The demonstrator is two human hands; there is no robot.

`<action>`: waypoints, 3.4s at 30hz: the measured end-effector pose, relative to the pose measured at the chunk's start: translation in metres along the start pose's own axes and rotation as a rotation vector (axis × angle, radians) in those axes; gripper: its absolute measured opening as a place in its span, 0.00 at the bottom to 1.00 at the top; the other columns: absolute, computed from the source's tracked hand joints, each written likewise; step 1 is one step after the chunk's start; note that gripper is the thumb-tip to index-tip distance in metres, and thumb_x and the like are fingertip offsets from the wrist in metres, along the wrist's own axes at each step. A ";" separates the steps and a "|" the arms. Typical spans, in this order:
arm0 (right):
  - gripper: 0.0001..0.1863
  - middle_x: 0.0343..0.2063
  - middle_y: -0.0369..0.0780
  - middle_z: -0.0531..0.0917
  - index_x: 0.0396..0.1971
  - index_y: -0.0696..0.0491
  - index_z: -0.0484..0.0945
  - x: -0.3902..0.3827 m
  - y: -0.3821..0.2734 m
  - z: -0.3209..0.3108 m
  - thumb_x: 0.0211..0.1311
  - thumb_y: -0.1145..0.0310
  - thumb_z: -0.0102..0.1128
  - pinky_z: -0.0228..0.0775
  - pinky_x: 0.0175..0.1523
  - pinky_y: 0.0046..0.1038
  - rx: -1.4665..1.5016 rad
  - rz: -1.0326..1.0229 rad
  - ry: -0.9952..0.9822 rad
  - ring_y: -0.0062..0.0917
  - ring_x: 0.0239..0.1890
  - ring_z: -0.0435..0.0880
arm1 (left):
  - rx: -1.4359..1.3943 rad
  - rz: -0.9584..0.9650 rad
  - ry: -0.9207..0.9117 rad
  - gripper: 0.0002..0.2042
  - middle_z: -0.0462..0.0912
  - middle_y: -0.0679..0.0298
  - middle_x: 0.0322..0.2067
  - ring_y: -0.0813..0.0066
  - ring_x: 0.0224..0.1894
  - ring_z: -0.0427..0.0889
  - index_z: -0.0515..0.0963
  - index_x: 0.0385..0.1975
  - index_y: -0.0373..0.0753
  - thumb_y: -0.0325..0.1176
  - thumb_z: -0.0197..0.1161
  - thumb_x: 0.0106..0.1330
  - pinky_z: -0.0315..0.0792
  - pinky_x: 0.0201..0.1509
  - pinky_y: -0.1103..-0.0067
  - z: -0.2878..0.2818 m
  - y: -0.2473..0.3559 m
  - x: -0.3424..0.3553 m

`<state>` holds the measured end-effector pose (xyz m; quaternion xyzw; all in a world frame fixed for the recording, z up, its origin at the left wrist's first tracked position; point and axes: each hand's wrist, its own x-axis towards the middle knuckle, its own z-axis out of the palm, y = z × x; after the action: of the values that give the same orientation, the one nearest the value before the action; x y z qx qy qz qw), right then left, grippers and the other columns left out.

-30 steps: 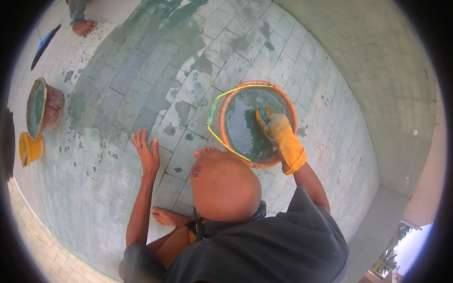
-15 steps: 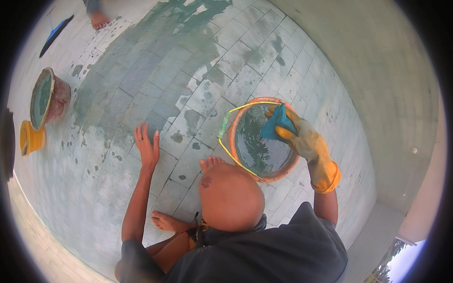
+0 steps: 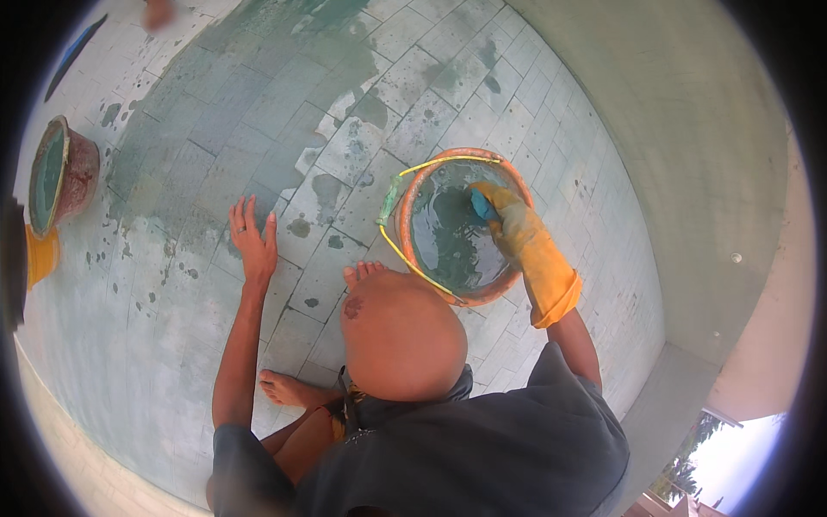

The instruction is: The person dips a sponge into a bucket of green mixture and rubs it onto the gaps between the pool tiles on the floor.

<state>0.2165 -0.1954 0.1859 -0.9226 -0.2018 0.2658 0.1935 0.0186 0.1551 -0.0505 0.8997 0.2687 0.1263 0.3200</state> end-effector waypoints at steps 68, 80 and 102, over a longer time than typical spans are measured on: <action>0.46 0.67 0.53 0.69 0.76 0.57 0.50 -0.029 -0.014 -0.005 0.69 0.52 0.64 0.71 0.66 0.54 1.179 -0.155 -0.032 0.45 0.67 0.73 | 0.143 -0.098 0.213 0.26 0.62 0.54 0.72 0.54 0.76 0.55 0.64 0.72 0.40 0.45 0.51 0.79 0.43 0.77 0.53 -0.057 -0.065 -0.029; 0.37 0.73 0.47 0.63 0.75 0.52 0.56 -0.022 -0.010 -0.019 0.75 0.47 0.50 0.54 0.76 0.55 1.548 -0.101 -0.099 0.44 0.75 0.61 | 0.122 -0.076 0.352 0.25 0.70 0.46 0.66 0.48 0.70 0.65 0.66 0.68 0.32 0.41 0.55 0.78 0.57 0.73 0.59 -0.062 -0.070 -0.032; 0.33 0.55 0.44 0.80 0.71 0.53 0.62 0.408 -0.285 0.157 0.71 0.65 0.62 0.77 0.45 0.24 0.343 -0.286 0.138 0.26 0.45 0.85 | 0.522 -0.838 0.698 0.32 0.59 0.51 0.74 0.48 0.77 0.51 0.59 0.74 0.40 0.53 0.50 0.77 0.36 0.79 0.50 -0.137 -0.228 -0.034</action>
<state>0.3673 0.2780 0.0266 -0.8543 -0.2685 0.2024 0.3964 -0.1559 0.3537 -0.0950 0.6715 0.7115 0.2071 0.0042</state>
